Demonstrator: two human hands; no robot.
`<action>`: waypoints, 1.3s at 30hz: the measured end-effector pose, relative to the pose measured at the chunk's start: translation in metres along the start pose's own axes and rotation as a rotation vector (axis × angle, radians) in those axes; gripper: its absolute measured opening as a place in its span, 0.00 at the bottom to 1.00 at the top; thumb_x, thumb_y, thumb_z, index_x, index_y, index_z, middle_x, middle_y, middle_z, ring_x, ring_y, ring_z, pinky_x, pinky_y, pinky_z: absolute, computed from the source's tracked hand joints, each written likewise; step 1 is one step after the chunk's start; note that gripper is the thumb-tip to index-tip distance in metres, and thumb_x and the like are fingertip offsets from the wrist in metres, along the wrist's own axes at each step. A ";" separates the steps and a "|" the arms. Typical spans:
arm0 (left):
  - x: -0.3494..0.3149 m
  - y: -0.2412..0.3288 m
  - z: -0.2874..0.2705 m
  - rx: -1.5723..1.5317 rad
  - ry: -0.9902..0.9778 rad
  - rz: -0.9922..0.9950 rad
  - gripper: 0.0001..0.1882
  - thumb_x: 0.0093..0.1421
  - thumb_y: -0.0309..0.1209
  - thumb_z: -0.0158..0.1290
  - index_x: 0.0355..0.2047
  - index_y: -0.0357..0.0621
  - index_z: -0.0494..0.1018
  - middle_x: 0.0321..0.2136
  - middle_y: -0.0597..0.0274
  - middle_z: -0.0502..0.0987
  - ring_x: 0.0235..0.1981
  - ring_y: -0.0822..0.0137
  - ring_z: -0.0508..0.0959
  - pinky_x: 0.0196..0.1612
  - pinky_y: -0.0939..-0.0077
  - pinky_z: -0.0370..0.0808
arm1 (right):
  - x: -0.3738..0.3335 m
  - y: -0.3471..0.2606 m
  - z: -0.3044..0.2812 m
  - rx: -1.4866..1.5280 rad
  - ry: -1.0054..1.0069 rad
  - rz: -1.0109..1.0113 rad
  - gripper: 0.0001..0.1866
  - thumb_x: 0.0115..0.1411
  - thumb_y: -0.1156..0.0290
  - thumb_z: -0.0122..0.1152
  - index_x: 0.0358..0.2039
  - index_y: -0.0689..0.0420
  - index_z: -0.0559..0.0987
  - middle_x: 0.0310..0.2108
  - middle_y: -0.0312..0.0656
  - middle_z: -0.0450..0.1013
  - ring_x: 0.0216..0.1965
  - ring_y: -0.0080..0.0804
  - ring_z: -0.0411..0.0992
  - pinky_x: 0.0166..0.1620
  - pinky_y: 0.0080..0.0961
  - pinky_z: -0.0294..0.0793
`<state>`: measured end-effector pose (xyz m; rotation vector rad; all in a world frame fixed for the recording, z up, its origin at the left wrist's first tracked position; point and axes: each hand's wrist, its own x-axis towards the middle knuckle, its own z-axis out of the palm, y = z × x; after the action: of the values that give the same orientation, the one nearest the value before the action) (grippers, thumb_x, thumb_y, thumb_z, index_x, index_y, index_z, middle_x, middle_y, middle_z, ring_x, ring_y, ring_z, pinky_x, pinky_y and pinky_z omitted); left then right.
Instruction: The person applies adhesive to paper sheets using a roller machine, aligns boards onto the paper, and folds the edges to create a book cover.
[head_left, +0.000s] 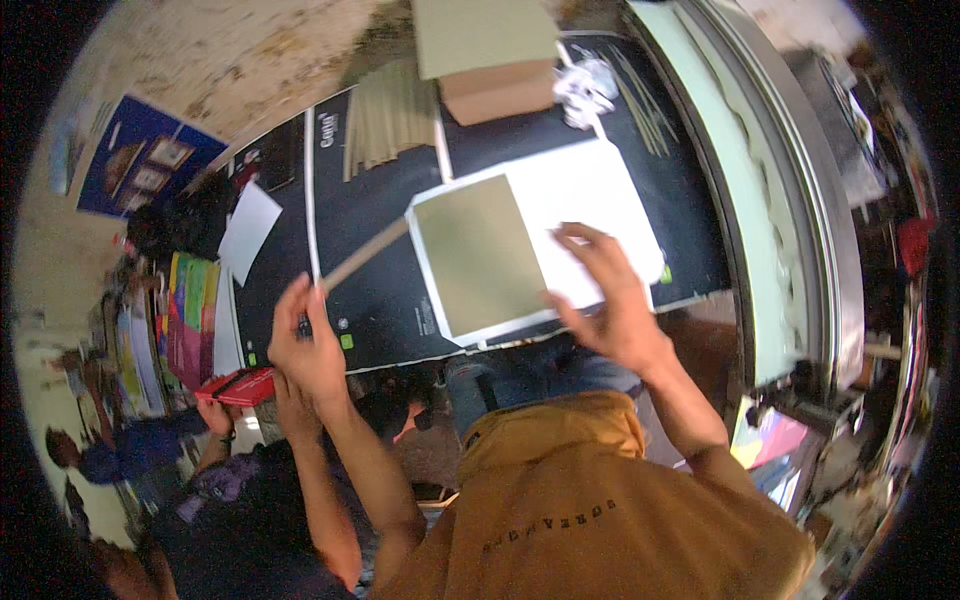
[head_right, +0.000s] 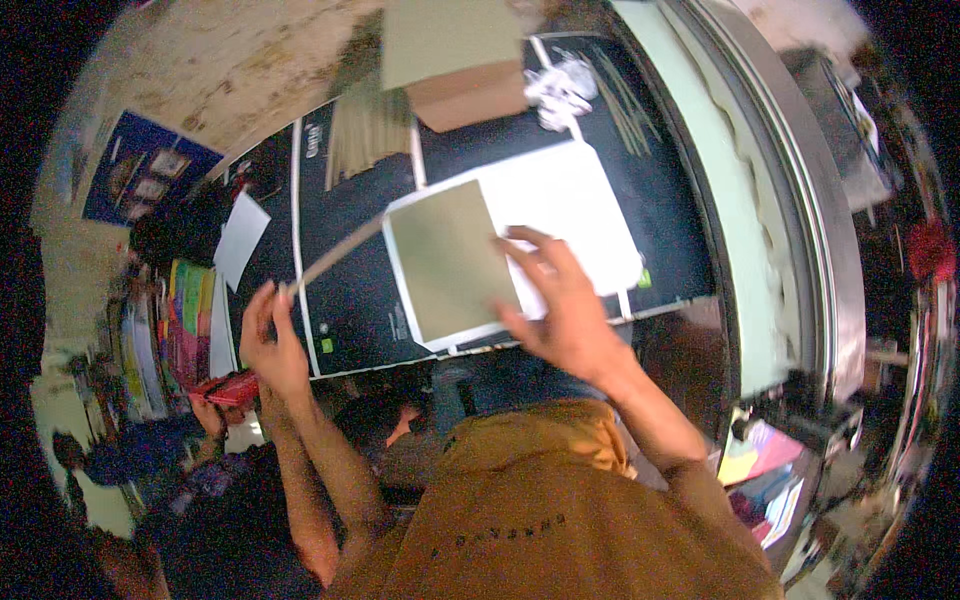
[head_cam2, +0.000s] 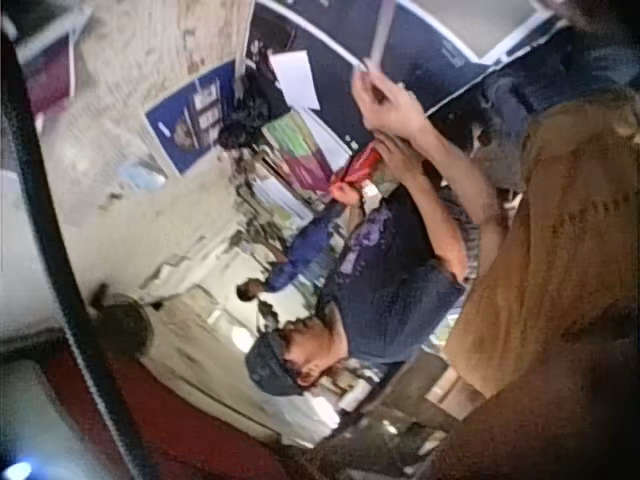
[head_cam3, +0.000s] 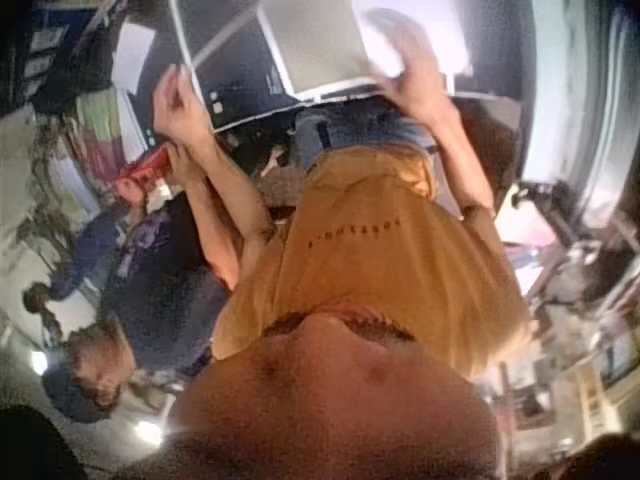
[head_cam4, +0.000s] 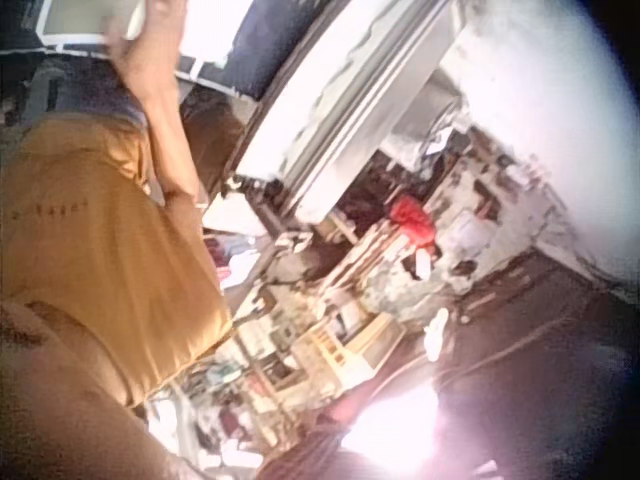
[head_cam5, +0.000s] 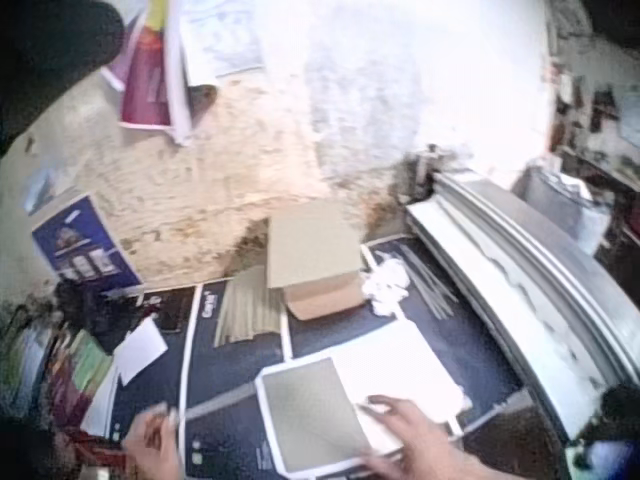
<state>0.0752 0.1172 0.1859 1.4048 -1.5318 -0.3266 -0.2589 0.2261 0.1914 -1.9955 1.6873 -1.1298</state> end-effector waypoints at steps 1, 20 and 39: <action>-0.015 0.011 -0.004 -0.037 -0.124 -0.039 0.13 0.64 0.24 0.61 0.48 0.36 0.80 0.36 0.55 0.85 0.38 0.69 0.83 0.45 0.75 0.78 | -0.008 -0.008 0.005 -0.008 -0.059 0.030 0.35 0.57 0.67 0.70 0.64 0.59 0.69 0.63 0.56 0.65 0.53 0.53 0.71 0.57 0.43 0.72; -0.070 0.006 0.199 -0.269 -0.515 0.094 0.17 0.67 0.29 0.57 0.54 0.36 0.72 0.47 0.50 0.78 0.50 0.57 0.78 0.54 0.61 0.75 | -0.122 0.039 0.013 0.394 -0.117 0.865 0.13 0.69 0.67 0.60 0.38 0.66 0.84 0.25 0.40 0.82 0.27 0.18 0.76 0.31 0.21 0.74; -0.085 -0.017 0.247 0.197 -0.736 0.554 0.32 0.70 0.44 0.48 0.68 0.37 0.61 0.71 0.53 0.59 0.71 0.47 0.57 0.71 0.44 0.53 | -0.061 0.084 0.080 0.457 -0.057 0.854 0.17 0.68 0.64 0.62 0.30 0.67 0.83 0.16 0.39 0.78 0.14 0.17 0.66 0.19 0.25 0.65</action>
<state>-0.1224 0.0861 0.0170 0.9718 -2.5366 -0.3734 -0.2608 0.2394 0.0614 -0.8649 1.7553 -0.9766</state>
